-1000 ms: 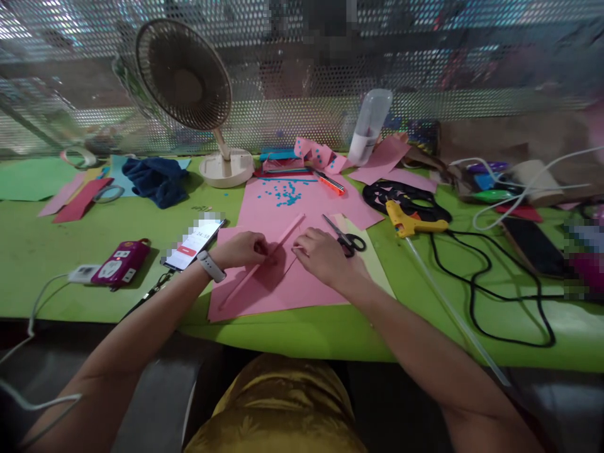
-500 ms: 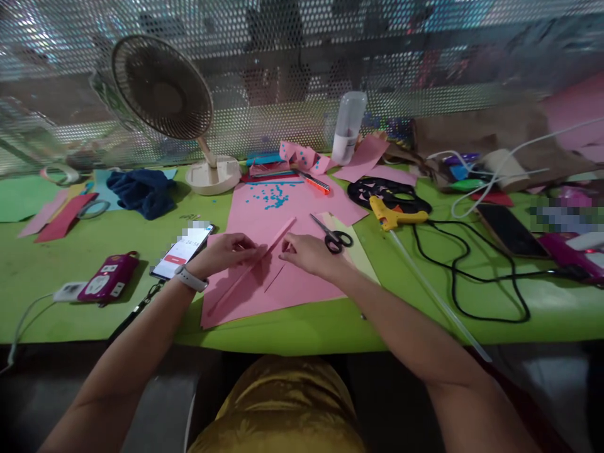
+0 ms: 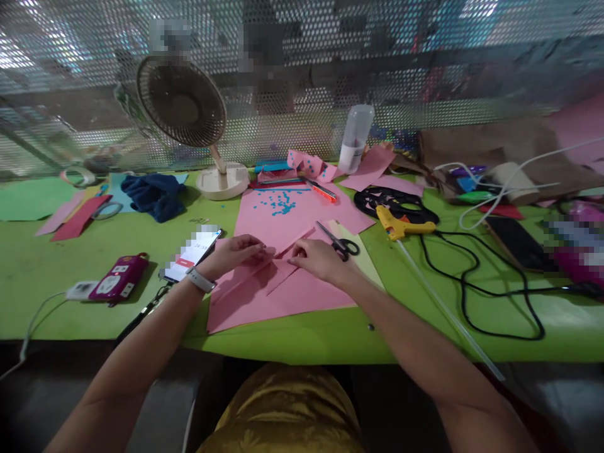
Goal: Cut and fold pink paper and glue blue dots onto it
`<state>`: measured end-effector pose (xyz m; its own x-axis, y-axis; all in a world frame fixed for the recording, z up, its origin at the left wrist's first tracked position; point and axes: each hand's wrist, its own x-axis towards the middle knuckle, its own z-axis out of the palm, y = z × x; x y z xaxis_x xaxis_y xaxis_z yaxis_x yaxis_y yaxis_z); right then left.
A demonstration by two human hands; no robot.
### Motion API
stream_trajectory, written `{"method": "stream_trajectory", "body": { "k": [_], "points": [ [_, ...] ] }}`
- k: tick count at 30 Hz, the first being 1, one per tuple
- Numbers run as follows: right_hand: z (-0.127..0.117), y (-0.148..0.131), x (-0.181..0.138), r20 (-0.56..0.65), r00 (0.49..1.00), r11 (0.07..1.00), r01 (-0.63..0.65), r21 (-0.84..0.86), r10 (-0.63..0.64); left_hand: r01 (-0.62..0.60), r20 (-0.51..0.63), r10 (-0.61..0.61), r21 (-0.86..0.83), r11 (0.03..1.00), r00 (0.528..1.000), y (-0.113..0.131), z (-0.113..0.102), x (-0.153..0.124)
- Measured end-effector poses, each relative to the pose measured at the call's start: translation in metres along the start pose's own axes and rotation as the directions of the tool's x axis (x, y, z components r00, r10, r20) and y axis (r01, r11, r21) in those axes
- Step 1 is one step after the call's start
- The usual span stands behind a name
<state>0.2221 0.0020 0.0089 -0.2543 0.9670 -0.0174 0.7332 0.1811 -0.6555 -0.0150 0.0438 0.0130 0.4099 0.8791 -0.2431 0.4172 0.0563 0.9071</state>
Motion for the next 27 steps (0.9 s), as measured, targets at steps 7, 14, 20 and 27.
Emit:
{"method": "stream_trajectory", "body": {
  "k": [7,14,20,27],
  "points": [
    [0.001,0.002,-0.001,0.042,0.999,1.000,-0.019,-0.012,0.020,-0.262,0.137,0.223,0.465,0.846,0.965,0.008,0.000,-0.016],
    [0.001,-0.001,0.000,0.047,0.998,0.999,-0.037,-0.040,0.039,-0.287,0.111,0.272,0.547,0.787,0.956,0.009,0.005,-0.016],
    [0.006,-0.009,-0.006,-0.063,0.998,0.998,0.023,-0.060,-0.027,-0.301,0.128,0.281,0.586,0.752,0.951,0.011,0.004,-0.018],
    [0.011,-0.005,-0.007,-0.090,0.986,0.989,0.134,-0.059,-0.139,-0.293,0.126,0.305,0.746,0.598,0.944,0.013,0.006,-0.020]
  ]
}}
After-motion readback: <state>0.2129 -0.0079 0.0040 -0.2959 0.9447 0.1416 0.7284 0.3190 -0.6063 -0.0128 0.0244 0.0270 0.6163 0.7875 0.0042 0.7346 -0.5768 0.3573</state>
